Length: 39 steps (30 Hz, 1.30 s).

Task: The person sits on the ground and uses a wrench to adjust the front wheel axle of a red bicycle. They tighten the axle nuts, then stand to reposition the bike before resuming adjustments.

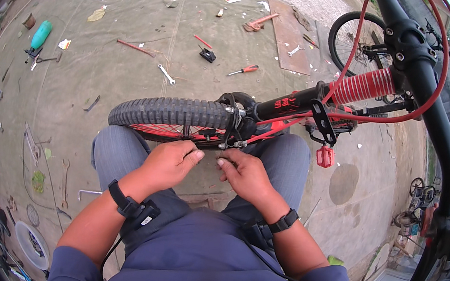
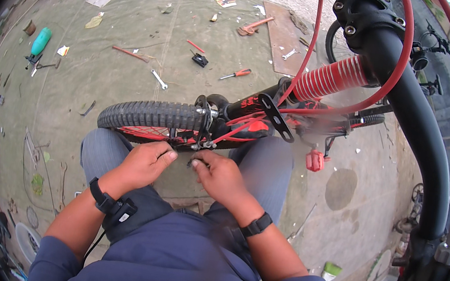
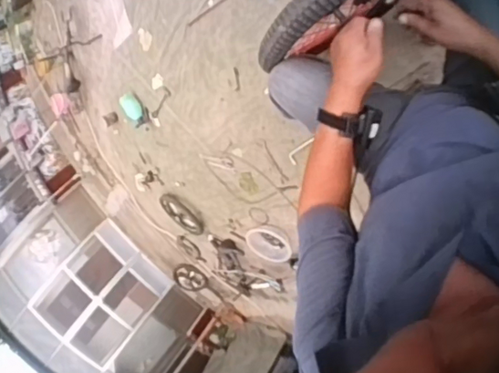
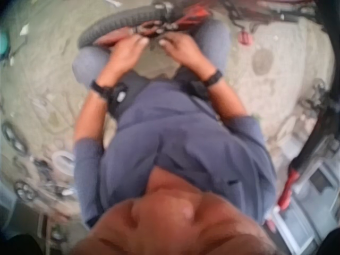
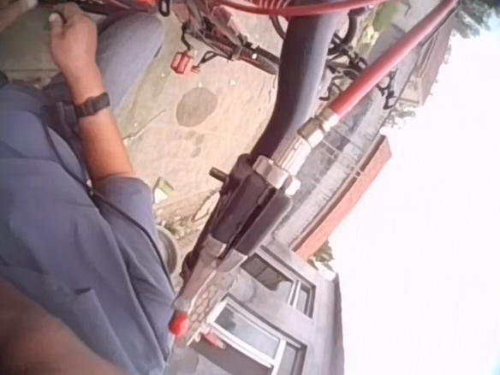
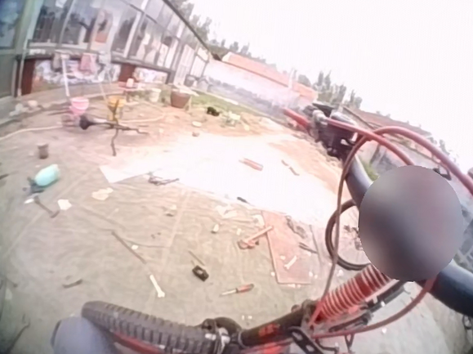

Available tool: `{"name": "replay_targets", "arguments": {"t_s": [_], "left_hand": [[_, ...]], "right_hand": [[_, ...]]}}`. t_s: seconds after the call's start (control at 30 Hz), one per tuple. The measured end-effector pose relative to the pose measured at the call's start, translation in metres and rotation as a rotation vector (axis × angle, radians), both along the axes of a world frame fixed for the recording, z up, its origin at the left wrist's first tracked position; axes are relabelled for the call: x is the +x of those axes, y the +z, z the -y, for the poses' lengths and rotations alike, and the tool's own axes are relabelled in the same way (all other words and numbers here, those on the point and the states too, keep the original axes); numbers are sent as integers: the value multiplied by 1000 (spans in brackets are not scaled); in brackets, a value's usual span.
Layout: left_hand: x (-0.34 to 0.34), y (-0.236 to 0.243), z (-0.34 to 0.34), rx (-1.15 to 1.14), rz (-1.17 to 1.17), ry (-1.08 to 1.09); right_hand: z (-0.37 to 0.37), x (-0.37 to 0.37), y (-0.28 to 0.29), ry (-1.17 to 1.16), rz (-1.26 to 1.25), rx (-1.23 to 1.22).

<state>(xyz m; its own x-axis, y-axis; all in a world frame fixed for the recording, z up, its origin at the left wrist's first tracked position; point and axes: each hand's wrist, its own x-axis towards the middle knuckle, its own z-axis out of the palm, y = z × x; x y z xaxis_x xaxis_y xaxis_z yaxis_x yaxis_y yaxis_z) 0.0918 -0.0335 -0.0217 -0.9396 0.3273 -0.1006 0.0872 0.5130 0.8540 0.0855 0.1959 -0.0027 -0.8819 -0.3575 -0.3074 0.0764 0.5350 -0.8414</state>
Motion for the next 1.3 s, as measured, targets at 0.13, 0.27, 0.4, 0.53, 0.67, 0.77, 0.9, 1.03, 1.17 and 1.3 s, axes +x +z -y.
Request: {"name": "replay_targets", "arguments": {"t_s": [0.13,0.27,0.4,0.53,0.67,0.77,0.9,1.03,1.17,1.3], "left_hand": [[7,-6,3,-3,71,31],[11,-15,-2,62,29,6],[12,-17,-10,78,47,-6],[14,-16,-12,57,97,-7],[21,-10,-3,138,65,51],[28,5,17,192,29,150],[48,18,62,346,11,424],[77,3,115,433,-22,790],[120,-40,159,418,-19,1068],[168,-105,175,347,229,1219]], "right_hand": [[-4,2,0,-64,6,-18],[-9,0,2,-132,-77,-86],[-9,-1,3,-201,-117,-196],[-9,-2,0,-214,-53,-267],[-8,-3,6,-235,-43,-257],[-10,-8,12,-244,-28,-240],[-12,-12,16,-266,27,-197],[-8,-11,19,-254,79,-150],[3,-8,17,-217,69,-101],[9,-8,15,-127,-11,62]]}}
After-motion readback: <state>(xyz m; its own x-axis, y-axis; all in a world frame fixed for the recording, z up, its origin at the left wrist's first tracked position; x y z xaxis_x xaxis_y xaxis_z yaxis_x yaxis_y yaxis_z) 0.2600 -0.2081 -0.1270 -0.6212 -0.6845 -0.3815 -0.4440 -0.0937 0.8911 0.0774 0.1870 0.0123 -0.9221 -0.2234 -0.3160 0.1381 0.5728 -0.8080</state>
